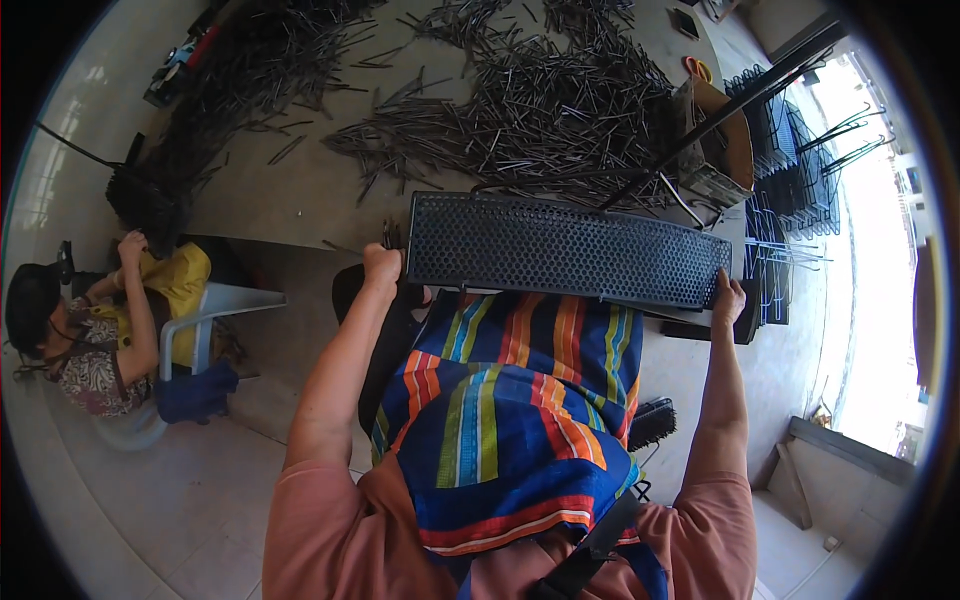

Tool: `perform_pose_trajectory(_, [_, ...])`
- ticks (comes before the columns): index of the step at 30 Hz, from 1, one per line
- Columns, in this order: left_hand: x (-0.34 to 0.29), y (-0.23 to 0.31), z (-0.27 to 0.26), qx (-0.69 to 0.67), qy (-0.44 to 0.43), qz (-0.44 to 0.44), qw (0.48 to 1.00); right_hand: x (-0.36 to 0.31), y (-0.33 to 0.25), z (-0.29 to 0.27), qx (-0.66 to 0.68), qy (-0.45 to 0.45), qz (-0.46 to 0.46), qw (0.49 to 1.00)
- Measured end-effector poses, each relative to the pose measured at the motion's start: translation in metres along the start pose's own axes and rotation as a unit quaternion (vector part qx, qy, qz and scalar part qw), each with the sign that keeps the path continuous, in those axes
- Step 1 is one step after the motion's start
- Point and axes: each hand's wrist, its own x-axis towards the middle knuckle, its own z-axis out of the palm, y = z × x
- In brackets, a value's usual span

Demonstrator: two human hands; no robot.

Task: The person is manually inserting metal wires into a perforated metal frame to assemble a grid structure.

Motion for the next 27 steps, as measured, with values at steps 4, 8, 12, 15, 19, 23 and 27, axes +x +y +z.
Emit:
perform_pose_trajectory(4, [-0.01,0.035,-0.007,0.14,-0.046,-0.042,0.988,-0.004,-0.006,-0.004,-0.085,0.017,-0.017,0.996])
perform_pose_trajectory(8, [-0.035,0.043,-0.033,0.054,-0.03,-0.027,0.998,-0.037,-0.052,-0.001,-0.316,0.161,-0.143,0.924])
perform_pose_trajectory(12, [-0.082,0.087,-0.024,-0.22,-0.166,-0.068,0.959,-0.106,-0.141,0.0,-0.159,-0.002,-0.335,0.929])
perform_pose_trajectory(15, [-0.12,0.105,-0.004,-0.254,-0.243,-0.143,0.925,-0.187,-0.236,0.05,0.171,-0.355,-0.131,0.909])
perform_pose_trajectory(19, [-0.132,0.09,0.02,-0.262,-0.286,-0.146,0.91,-0.256,-0.317,0.095,0.296,-0.561,-0.029,0.773])
perform_pose_trajectory(23, [-0.129,0.085,0.031,-0.242,-0.297,-0.146,0.912,-0.263,-0.325,0.108,0.338,-0.552,0.07,0.759])
perform_pose_trajectory(27, [-0.128,0.081,0.037,-0.231,-0.283,-0.158,0.917,-0.259,-0.319,0.112,0.33,-0.548,0.105,0.761])
